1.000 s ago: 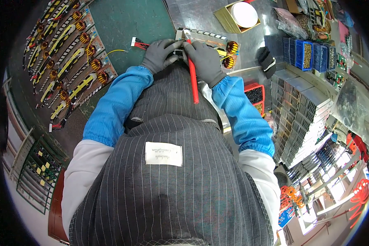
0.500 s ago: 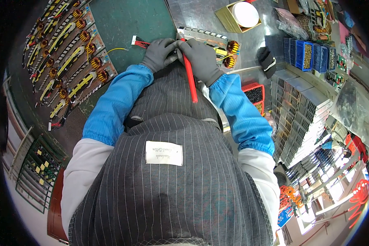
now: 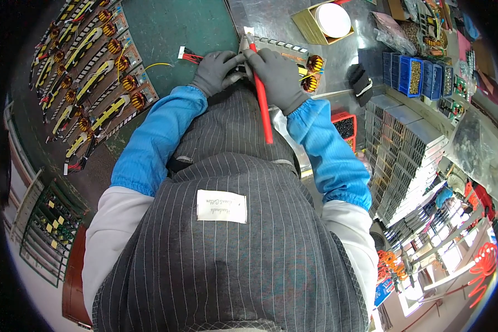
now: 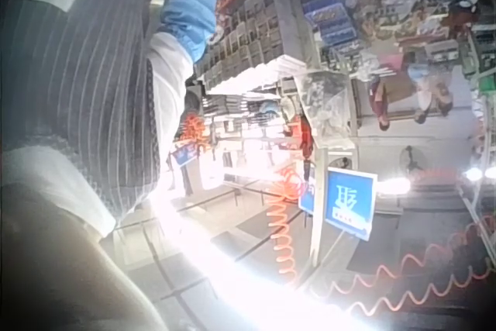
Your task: The recorder uses a multimeter probe to test electrical connections on a series of industrial coil components.
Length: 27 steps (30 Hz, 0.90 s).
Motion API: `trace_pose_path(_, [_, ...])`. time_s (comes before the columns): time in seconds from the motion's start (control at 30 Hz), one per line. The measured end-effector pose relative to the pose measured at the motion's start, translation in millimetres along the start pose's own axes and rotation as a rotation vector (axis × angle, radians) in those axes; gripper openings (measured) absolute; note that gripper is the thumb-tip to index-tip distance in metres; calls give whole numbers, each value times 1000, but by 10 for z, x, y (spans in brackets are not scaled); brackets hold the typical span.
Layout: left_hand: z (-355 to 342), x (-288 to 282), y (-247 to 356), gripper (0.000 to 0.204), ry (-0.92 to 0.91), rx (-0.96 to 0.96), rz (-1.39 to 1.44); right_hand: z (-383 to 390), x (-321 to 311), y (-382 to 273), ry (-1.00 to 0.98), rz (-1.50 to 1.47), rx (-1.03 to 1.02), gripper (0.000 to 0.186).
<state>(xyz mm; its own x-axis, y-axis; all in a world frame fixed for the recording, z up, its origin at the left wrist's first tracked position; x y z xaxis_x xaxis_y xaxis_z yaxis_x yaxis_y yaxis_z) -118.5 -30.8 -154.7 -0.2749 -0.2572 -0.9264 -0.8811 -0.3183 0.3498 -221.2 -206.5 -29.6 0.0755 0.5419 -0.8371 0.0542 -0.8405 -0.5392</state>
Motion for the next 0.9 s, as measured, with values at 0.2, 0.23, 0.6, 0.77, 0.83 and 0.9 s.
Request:
trace_pose_path(0.2, [-38,-121,20,67,96,7,70,116,-607,-37,313,-150,111,38])
trace_pose_path(0.23, [-69,-158,39,68,77,-10,86,156,-707,49,322,-134,113,38])
trace_pose_path(0.6, [-621,-207,104,53,-119,53,-12,373,-1067,1012,670,-670,569,33])
trace_pose_path(0.77, [-733,-274,74,57,-149,14,-11,309,-928,1278,668,-806,671,36])
trace_pose_path(0.83, [-743,-306,54,58,-137,-37,-11,308,-920,1340,649,-824,728,35])
trace_pose_path(0.9, [-696,-286,34,59,-138,-49,-18,268,-892,1389,614,-506,495,33])
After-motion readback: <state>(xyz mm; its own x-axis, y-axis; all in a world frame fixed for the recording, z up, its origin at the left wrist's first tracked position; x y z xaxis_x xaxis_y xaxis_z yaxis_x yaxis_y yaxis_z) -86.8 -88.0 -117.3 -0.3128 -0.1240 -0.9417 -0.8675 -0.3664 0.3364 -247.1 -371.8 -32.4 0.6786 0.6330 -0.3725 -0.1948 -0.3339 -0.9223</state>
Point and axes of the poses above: each hand's wrist, its own z-axis away from the middle knuckle, its own x-axis out of the palm, y = z × x, the point moved 1 cm from there along -z, towards the middle knuckle, and after that the axes turned 14 degrees about -z, right-handed, at the moved point
